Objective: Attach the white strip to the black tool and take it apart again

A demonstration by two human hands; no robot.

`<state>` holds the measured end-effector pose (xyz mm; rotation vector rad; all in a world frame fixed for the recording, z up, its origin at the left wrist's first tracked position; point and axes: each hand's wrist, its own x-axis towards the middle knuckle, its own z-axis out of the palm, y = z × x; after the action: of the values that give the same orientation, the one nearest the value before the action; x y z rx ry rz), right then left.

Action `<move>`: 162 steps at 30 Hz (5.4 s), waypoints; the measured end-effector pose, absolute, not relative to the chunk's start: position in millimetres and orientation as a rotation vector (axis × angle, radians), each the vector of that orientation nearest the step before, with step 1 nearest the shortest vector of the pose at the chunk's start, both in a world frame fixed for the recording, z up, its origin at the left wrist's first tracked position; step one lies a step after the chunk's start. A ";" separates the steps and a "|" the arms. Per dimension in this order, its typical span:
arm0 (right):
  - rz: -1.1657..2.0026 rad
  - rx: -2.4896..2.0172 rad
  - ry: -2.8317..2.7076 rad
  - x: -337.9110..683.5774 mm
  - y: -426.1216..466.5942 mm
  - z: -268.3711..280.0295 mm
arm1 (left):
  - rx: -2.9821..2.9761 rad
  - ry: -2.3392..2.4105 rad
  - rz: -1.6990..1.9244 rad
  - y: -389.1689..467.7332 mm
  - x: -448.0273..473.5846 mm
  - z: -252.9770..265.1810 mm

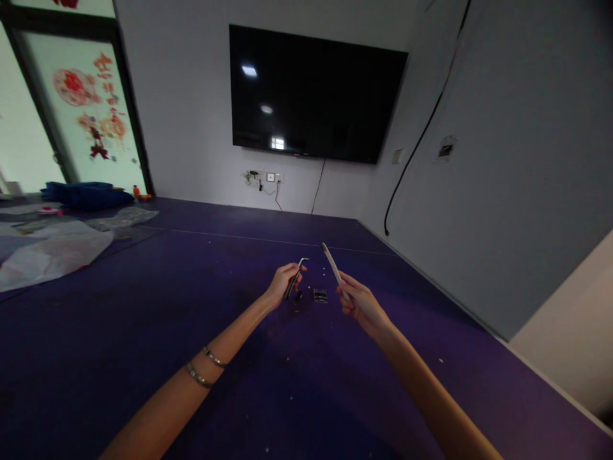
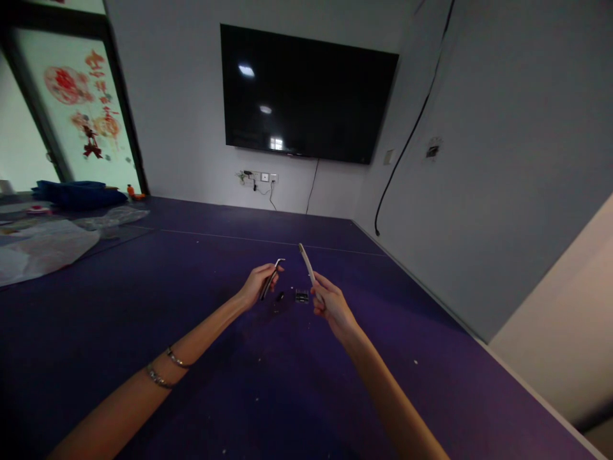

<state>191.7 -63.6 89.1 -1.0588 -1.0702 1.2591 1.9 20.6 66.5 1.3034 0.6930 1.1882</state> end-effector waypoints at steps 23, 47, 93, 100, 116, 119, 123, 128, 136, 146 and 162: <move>1.207 -1.182 -1.044 178.4 -91.2 62.7 | 1.631 0.709 1.182 19.1 6.2 56.9; 1.309 -1.044 -0.920 164.0 -97.5 64.4 | 1.627 0.700 1.166 13.8 5.0 63.5; 1.438 -0.771 -0.642 120.2 -109.8 65.8 | 1.487 0.657 1.229 11.6 9.7 61.4; 1.464 -0.805 -0.641 118.4 -113.0 61.1 | 1.499 0.675 1.219 9.4 10.5 62.4; 1.461 -0.773 -0.623 122.6 -109.6 60.9 | 1.497 0.675 1.197 7.0 9.6 64.0; 1.461 -0.765 -0.619 123.3 -108.8 62.1 | 1.523 0.664 1.174 4.9 10.3 65.1; 1.471 -0.779 -0.604 119.1 -117.1 59.0 | 1.519 0.662 1.185 5.5 9.6 66.5; 1.469 -0.744 -0.570 120.0 -117.0 61.0 | 1.505 0.668 1.176 6.1 8.7 65.7; 1.476 -0.763 -0.577 119.5 -121.4 57.2 | 1.500 0.648 1.129 7.9 9.2 64.4; 1.305 -0.816 -0.713 138.8 -116.9 65.0 | 1.404 0.701 1.125 17.9 5.8 59.6; 0.609 -1.371 -1.090 209.0 -26.3 43.2 | 1.404 0.687 1.109 9.5 11.1 50.7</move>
<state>209.0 -26.3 43.2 -1.3709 -1.0897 0.6092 11.1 9.5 50.7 1.4040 0.6874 1.1092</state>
